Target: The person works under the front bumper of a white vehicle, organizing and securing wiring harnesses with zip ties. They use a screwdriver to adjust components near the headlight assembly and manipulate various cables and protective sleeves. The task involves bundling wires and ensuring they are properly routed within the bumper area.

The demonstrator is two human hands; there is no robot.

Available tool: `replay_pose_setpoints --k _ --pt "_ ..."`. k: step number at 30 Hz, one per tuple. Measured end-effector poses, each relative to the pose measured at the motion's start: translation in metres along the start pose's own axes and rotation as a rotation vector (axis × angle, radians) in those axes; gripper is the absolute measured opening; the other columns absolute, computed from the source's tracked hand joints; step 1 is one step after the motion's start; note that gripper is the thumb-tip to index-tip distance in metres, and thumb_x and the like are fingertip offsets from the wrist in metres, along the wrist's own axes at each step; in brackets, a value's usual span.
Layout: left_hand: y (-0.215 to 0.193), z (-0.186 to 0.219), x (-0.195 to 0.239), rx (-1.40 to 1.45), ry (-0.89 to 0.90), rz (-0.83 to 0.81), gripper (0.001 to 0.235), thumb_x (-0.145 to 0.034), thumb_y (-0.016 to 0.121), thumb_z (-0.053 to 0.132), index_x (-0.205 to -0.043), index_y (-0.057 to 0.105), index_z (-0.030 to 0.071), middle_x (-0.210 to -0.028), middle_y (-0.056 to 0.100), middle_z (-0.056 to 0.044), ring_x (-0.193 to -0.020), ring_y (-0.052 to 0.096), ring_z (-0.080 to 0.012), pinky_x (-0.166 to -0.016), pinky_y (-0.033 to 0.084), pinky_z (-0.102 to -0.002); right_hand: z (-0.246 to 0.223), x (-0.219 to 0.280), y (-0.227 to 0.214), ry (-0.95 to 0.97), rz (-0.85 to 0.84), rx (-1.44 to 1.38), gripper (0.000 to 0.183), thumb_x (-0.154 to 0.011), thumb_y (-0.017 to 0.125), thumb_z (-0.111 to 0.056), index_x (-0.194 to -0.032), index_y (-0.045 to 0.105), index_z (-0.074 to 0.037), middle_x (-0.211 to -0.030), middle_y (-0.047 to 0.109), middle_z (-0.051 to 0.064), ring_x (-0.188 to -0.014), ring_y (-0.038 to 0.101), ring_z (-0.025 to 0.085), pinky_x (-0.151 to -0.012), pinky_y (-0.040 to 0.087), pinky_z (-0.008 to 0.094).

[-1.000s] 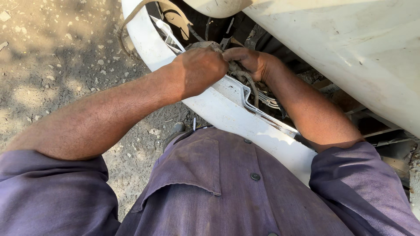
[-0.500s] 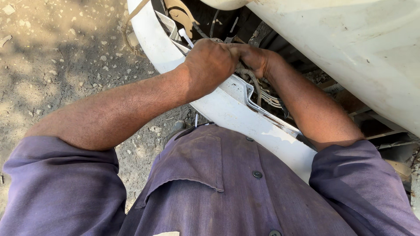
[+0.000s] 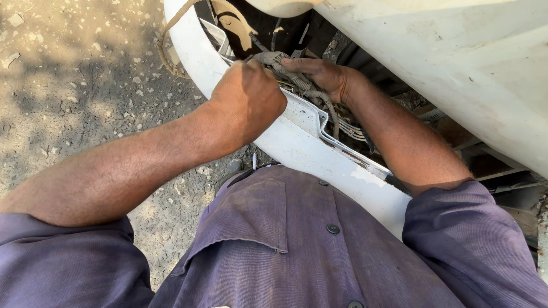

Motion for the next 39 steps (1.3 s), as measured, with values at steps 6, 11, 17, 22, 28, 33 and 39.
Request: replay_pose_setpoints --k 6,11,17,22,28,33,39 --pt "0.002 0.007 -0.007 0.032 0.044 0.019 0.013 -0.093 0.071 0.010 -0.084 0.074 0.002 -0.078 0.070 -0.011 -0.075 0.069 -0.0180 -0.061 0.056 -0.035 0.000 0.003 0.004 0.065 0.015 -0.015 0.066 -0.091 0.059 -0.055 -0.137 0.063 -0.007 -0.132 0.070 0.018 -0.117 0.070 0.026 -0.101 0.057 0.042" --pt "0.013 0.006 -0.024 0.100 0.039 0.101 0.012 -0.091 0.072 0.008 -0.080 0.074 0.003 -0.075 0.069 -0.013 -0.075 0.070 -0.0200 -0.065 0.060 -0.037 -0.002 0.004 0.006 0.012 -0.016 0.048 0.070 -0.092 0.059 -0.056 -0.139 0.060 -0.005 -0.133 0.067 0.022 -0.122 0.066 0.029 -0.103 0.055 0.045" --pt "0.022 -0.001 -0.035 0.060 0.084 0.082 0.012 -0.095 0.069 0.011 -0.086 0.072 0.002 -0.080 0.071 -0.014 -0.077 0.071 -0.0182 -0.072 0.062 -0.039 0.003 -0.002 -0.002 0.038 -0.040 0.197 0.084 -0.090 0.052 -0.066 -0.148 0.050 -0.006 -0.142 0.058 0.025 -0.135 0.057 0.029 -0.110 0.051 0.047" --pt "0.025 -0.007 -0.044 0.140 0.089 -0.067 0.013 -0.101 0.063 0.008 -0.094 0.071 0.001 -0.087 0.071 -0.015 -0.075 0.072 -0.0163 -0.066 0.066 -0.035 0.004 -0.004 -0.006 0.037 -0.071 0.248 0.092 -0.088 0.050 -0.073 -0.152 0.045 -0.007 -0.153 0.048 0.025 -0.144 0.045 0.033 -0.115 0.042 0.053" --pt "0.026 -0.003 -0.050 0.213 0.091 0.041 0.012 -0.100 0.063 0.009 -0.095 0.071 0.001 -0.088 0.071 -0.015 -0.079 0.073 -0.0204 -0.075 0.063 -0.038 0.001 -0.001 -0.003 0.020 -0.076 0.243 0.087 -0.092 0.048 -0.068 -0.152 0.046 -0.006 -0.156 0.047 0.026 -0.146 0.044 0.031 -0.118 0.039 0.050" --pt "0.027 -0.004 -0.050 0.220 0.072 0.023 0.007 -0.096 0.066 0.006 -0.095 0.072 0.002 -0.092 0.072 -0.015 -0.083 0.072 -0.0215 -0.079 0.062 -0.039 0.000 -0.003 -0.002 0.000 -0.130 0.270 0.088 -0.092 0.044 -0.069 -0.155 0.041 -0.007 -0.158 0.043 0.021 -0.148 0.041 0.029 -0.118 0.040 0.048" --pt "0.015 -0.018 -0.029 0.132 0.027 -0.007 0.014 -0.100 0.063 0.011 -0.099 0.072 0.000 -0.088 0.071 -0.016 -0.079 0.075 -0.0204 -0.064 0.066 -0.036 0.003 -0.004 -0.004 -0.002 -0.115 0.337 0.090 -0.093 0.041 -0.070 -0.158 0.036 -0.008 -0.164 0.037 0.018 -0.152 0.033 0.028 -0.121 0.028 0.047"
Point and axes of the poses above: each hand's wrist, its own x-axis away from the middle knuckle, its own y-axis out of the palm, z = x × y, the point moved 4 cm from there along -x, towards the middle knuckle
